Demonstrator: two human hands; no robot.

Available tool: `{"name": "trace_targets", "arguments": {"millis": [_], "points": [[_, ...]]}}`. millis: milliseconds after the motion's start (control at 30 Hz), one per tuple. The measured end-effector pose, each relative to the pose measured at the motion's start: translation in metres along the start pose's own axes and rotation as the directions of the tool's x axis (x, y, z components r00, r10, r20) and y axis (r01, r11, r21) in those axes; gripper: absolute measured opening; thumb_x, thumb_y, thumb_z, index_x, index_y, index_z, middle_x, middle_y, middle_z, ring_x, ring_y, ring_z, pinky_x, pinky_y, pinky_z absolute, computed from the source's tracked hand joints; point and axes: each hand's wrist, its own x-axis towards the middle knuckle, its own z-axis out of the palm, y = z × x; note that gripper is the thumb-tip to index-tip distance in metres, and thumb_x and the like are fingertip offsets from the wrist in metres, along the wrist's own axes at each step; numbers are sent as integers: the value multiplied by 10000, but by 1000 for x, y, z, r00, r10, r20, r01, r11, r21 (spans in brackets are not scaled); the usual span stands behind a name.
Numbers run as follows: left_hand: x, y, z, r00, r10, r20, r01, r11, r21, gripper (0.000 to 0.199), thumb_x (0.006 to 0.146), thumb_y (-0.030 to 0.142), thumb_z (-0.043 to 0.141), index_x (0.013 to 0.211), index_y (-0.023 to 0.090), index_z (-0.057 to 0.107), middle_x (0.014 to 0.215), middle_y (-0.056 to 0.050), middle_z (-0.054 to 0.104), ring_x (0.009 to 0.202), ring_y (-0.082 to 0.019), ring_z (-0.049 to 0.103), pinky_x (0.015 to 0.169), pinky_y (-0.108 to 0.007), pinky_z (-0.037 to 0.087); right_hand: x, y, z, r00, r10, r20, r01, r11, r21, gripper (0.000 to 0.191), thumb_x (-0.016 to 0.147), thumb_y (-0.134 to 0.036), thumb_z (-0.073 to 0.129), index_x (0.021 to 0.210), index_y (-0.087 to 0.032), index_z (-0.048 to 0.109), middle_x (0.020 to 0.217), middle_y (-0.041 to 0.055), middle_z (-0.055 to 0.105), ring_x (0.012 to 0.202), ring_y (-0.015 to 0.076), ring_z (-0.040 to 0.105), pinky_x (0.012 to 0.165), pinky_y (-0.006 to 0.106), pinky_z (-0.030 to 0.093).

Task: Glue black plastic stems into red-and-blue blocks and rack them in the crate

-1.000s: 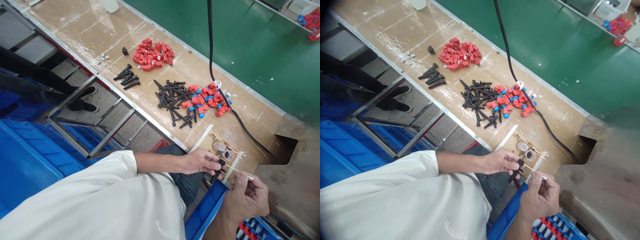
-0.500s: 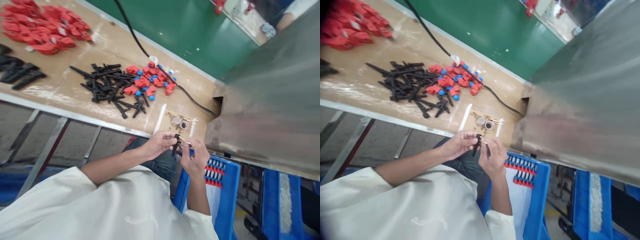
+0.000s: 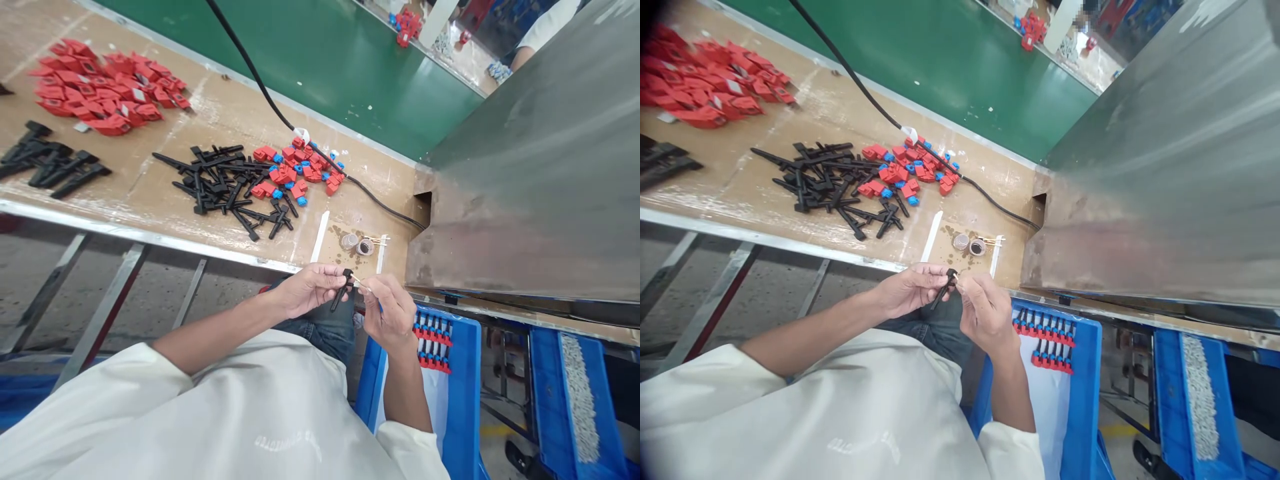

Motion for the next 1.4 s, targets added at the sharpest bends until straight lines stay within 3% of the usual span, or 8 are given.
{"name": "trace_targets", "arguments": {"millis": [300, 567, 900, 1167, 1400], "points": [[-2, 4, 3, 1000, -27, 8, 27, 1000, -11, 34, 788, 42, 721, 814, 32, 703, 730, -67, 699, 592, -87, 685, 463, -71, 475, 3, -7, -6, 995, -84, 56, 87, 994, -59, 317, 894, 9, 542, 1136, -189, 585, 924, 83, 685, 832, 141, 653, 693, 234, 518], [1, 10, -3, 994, -74, 85, 80, 995, -63, 26, 790, 20, 712, 808, 34, 702, 714, -58, 692, 599, -100, 704, 437, -67, 457, 3, -1, -2, 985, -174, 2, 174, 979, -104, 374, 844, 45, 605, 1139, -184, 621, 927, 75, 706, 848, 151, 687, 742, 248, 566], [3, -6, -10, 999, 9, 42, -8, 999, -33, 194, 682, 140, 855, 772, 64, 701, 743, -54, 701, 622, -110, 713, 453, -85, 444, 2, -1, 3, 996, -77, -49, 72, 993, -92, 273, 867, -1, 612, 1081, -171, 599, 880, 59, 699, 776, 155, 671, 646, 251, 565], [2, -35, -8, 972, 235, -11, -235, 972, 21, 484, 562, 416, 940, 802, 76, 692, 748, -61, 695, 634, -109, 674, 510, -152, 422, -7, -15, 15, 996, -53, -69, 41, 986, -164, 216, 886, -9, 601, 1037, -162, 588, 854, 52, 696, 748, 137, 661, 668, 238, 539], [2, -53, -5, 853, 515, -80, -481, 837, 263, 562, 655, 576, 845, 885, 98, 661, 735, -24, 650, 568, -80, 561, 566, -216, 454, -15, -23, 28, 992, -16, -127, -13, 975, -222, 233, 862, -7, 646, 1038, -150, 595, 836, 51, 703, 708, 126, 655, 604, 213, 491]]}}
